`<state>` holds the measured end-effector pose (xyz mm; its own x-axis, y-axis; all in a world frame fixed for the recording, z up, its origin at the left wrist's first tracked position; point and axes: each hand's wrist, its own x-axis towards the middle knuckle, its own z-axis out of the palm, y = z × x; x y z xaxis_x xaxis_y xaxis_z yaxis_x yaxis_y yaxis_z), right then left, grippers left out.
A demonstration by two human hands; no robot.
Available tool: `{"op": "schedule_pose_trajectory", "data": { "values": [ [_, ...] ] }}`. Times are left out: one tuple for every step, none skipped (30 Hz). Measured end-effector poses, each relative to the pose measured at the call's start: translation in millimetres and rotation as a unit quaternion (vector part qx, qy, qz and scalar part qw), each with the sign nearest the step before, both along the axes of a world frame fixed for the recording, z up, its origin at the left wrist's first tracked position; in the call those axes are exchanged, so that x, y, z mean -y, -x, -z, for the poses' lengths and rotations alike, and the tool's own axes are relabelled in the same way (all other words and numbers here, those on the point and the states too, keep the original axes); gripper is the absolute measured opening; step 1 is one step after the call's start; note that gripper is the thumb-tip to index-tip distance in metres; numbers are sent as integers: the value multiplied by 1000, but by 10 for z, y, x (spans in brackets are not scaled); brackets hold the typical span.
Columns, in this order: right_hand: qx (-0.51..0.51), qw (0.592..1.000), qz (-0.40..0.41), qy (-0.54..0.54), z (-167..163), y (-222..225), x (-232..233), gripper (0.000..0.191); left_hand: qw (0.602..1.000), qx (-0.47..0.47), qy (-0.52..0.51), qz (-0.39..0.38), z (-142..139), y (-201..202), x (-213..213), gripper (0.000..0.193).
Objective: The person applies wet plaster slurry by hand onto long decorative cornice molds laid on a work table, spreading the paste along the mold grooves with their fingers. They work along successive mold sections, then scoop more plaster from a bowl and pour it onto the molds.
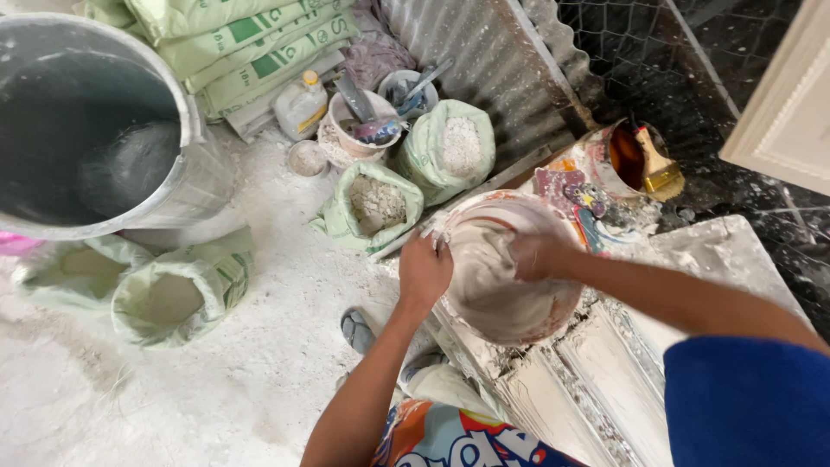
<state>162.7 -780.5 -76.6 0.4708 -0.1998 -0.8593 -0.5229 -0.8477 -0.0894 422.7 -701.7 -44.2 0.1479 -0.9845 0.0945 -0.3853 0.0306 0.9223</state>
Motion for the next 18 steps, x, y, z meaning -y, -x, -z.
{"op": "schedule_pose_trajectory", "data": {
  "values": [
    [5,998,63,14,28,37,-180,37,1000,0,7,-8,15,41,-9,14],
    [31,992,124,18,86,10,-349,36,1000,3,0,-6,25,69,-13,14],
    [55,981,184,17,146,-27,-490,35,1000,6,-8,0,31,104,-15,14],
    [80,968,238,16,204,-77,-579,35,1000,10,-16,6,32,131,-12,14],
    [89,958,272,21,254,-129,-594,34,1000,9,6,1,27,151,-7,13],
    [93,949,301,27,292,-181,-545,33,1000,8,28,-8,20,166,3,12],
    [95,940,326,38,317,-234,-479,32,999,10,48,-15,9,168,9,12],
    [92,936,337,50,296,-294,-446,32,999,4,30,-9,-4,167,17,12],
    [96,934,339,60,291,-335,-446,31,1000,-2,14,-5,-19,153,23,12],
    [102,935,333,70,289,-346,-473,30,1000,-7,-2,-1,-34,135,28,12],
    [112,942,307,76,269,-350,-501,30,1000,-13,0,3,-50,113,32,12],
    [120,949,279,78,248,-358,-510,29,1000,-20,4,6,-65,87,37,12],
    [125,956,255,77,237,-373,-509,29,1000,-26,8,9,-79,64,40,13],
    [115,957,253,78,229,-389,-505,28,999,-29,11,17,-90,39,45,14],
    [101,956,262,80,221,-404,-499,28,999,-33,14,22,-98,22,49,14],
    [84,953,278,84,213,-418,-486,27,999,-38,16,27,-103,7,54,14],
    [78,944,306,91,206,-433,-469,27,999,-34,20,32,-105,0,58,14],
    [78,934,336,95,201,-452,-451,26,999,-29,24,36,-103,-4,65,13]
  ]
}}
